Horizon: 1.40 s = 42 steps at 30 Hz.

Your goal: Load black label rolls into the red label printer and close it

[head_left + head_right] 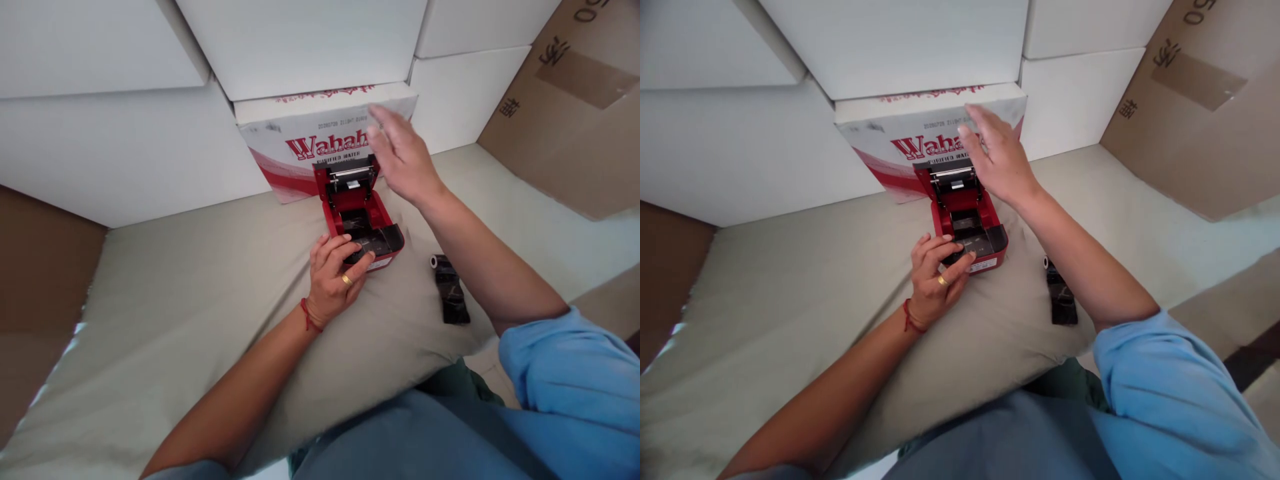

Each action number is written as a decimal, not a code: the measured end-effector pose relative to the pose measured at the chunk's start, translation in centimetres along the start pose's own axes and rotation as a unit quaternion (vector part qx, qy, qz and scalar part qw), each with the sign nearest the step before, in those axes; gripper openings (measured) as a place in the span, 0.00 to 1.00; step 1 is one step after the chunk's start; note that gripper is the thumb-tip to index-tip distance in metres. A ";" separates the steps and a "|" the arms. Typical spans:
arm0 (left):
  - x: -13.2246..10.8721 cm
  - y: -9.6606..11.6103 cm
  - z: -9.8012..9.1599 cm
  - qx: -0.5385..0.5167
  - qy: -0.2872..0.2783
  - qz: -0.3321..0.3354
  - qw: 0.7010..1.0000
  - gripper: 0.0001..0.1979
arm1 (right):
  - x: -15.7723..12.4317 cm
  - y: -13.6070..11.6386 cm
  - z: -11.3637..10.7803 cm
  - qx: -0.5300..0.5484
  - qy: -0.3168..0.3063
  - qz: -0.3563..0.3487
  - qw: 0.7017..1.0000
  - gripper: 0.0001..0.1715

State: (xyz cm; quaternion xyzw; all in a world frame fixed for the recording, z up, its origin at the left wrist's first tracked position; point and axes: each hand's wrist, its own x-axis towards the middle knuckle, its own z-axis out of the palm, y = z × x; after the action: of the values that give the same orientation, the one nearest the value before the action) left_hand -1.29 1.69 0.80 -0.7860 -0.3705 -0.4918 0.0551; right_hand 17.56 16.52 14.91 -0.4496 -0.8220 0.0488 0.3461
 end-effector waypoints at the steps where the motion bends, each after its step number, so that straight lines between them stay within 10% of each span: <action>1: 0.0 0.0 0.1 0.006 0.004 0.002 1.000 0.24 | 0.4 0.0 0.4 0.001 -0.027 0.009 1.000 0.41; 14: -0.2 0.1 0.3 0.009 0.020 0.017 1.000 0.24 | -12.5 -2.2 -0.1 0.015 -0.085 -0.030 0.996 0.28; 29: 1.4 -1.8 -1.1 -0.174 0.050 -0.221 0.958 0.21 | -13.2 -2.3 0.4 -0.001 -0.083 -0.022 0.996 0.25; 42: -0.7 -5.4 1.1 -0.383 0.002 -0.351 0.855 0.51 | -17.0 -2.3 -0.5 0.048 -0.018 -0.129 0.990 0.18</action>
State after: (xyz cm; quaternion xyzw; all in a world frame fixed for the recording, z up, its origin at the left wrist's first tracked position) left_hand -4.10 5.71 -1.84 -0.5624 -0.4040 -0.5827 -0.4254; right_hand 22.25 1.94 7.26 -0.3216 -0.8761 0.0508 0.3557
